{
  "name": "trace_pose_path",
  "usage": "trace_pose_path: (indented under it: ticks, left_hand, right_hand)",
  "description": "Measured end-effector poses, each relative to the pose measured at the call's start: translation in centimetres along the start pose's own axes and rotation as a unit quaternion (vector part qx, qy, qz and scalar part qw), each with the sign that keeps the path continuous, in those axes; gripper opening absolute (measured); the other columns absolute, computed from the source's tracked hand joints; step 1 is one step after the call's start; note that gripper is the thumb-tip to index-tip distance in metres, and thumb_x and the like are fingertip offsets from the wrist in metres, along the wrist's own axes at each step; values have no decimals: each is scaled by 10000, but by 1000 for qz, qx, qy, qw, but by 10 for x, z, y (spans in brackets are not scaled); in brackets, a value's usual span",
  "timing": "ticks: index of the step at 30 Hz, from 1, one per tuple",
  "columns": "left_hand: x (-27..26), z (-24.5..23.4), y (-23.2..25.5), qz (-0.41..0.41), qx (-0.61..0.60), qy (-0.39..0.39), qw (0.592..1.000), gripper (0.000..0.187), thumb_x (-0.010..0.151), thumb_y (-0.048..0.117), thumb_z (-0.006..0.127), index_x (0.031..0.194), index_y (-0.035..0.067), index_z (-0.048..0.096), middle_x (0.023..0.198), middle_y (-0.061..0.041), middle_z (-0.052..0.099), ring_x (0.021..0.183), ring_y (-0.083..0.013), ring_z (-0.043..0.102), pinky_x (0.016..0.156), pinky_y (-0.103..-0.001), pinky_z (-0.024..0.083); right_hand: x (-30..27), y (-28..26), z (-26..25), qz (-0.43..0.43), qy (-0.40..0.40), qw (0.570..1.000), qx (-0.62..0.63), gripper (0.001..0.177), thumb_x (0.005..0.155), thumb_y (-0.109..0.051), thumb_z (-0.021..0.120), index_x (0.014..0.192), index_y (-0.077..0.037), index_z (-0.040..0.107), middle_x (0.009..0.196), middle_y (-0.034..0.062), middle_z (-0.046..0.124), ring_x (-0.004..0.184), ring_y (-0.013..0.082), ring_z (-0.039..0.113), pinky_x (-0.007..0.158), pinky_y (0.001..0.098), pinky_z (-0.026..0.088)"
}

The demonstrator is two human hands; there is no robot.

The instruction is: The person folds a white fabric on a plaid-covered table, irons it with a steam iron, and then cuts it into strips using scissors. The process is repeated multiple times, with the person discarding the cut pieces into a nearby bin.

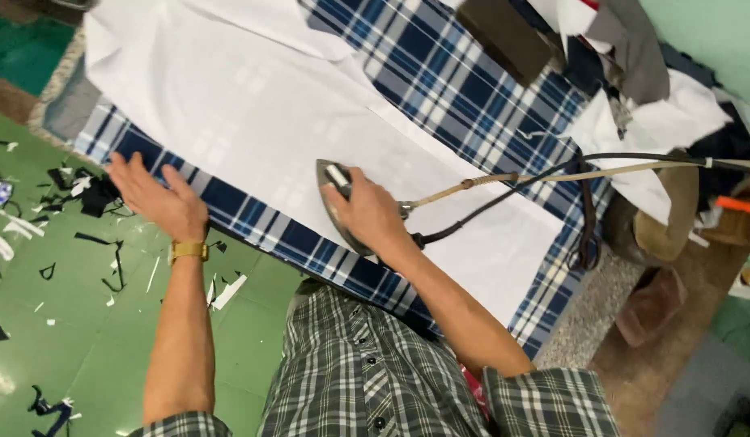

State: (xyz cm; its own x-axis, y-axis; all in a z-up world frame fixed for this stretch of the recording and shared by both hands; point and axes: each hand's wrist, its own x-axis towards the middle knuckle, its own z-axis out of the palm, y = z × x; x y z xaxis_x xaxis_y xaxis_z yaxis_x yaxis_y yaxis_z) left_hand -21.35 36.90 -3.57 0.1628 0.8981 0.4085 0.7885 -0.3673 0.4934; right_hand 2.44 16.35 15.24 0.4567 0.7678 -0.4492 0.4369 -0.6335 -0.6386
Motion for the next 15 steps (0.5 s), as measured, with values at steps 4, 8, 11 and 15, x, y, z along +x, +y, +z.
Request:
trace_pose_path:
  ticks: [4, 8, 11, 15]
  left_hand:
    - [-1, 0, -5, -22, -6, -12, 1000, 731, 1155, 515, 314, 1557, -58, 522, 1654, -141, 261, 1533, -318, 172, 1256, -561, 218]
    - [-1, 0, -3, 0, -22, -11, 1000, 678, 1163, 478, 351, 1539, -63, 508, 1635, -175, 296, 1519, -365, 207, 1238, -591, 237]
    - [-2, 1, -5, -7, -26, -12, 1000, 649, 1163, 452, 367, 1559, -49, 486, 1646, -164, 273, 1528, -360, 182, 1253, -615, 224]
    - [-1, 2, -5, 0, -54, 6, 999, 620, 1155, 393, 405, 1526, -92, 516, 1631, -187, 288, 1519, -364, 177, 1251, -617, 222]
  right_hand:
    - [-44, 88, -59, 174, 102, 978, 43, 629, 1033, -472, 437, 1436, 9, 467, 1117, 264, 723, 748, 318, 778, 459, 341, 643]
    - [-99, 193, -103, 270, 237, 931, 61, 490, 985, -492, 550, 1193, -55, 629, 1008, 174, 719, 887, 324, 689, 715, 442, 513]
    - [-136, 241, -118, 303, 283, 907, 70, 507, 1021, -509, 545, 1200, -38, 602, 945, 144, 634, 817, 317, 617, 666, 477, 476]
    - [-151, 235, -123, 346, 292, 878, 155, 371, 1065, -439, 581, 955, -91, 514, 636, 75, 468, 496, 207, 457, 494, 407, 401]
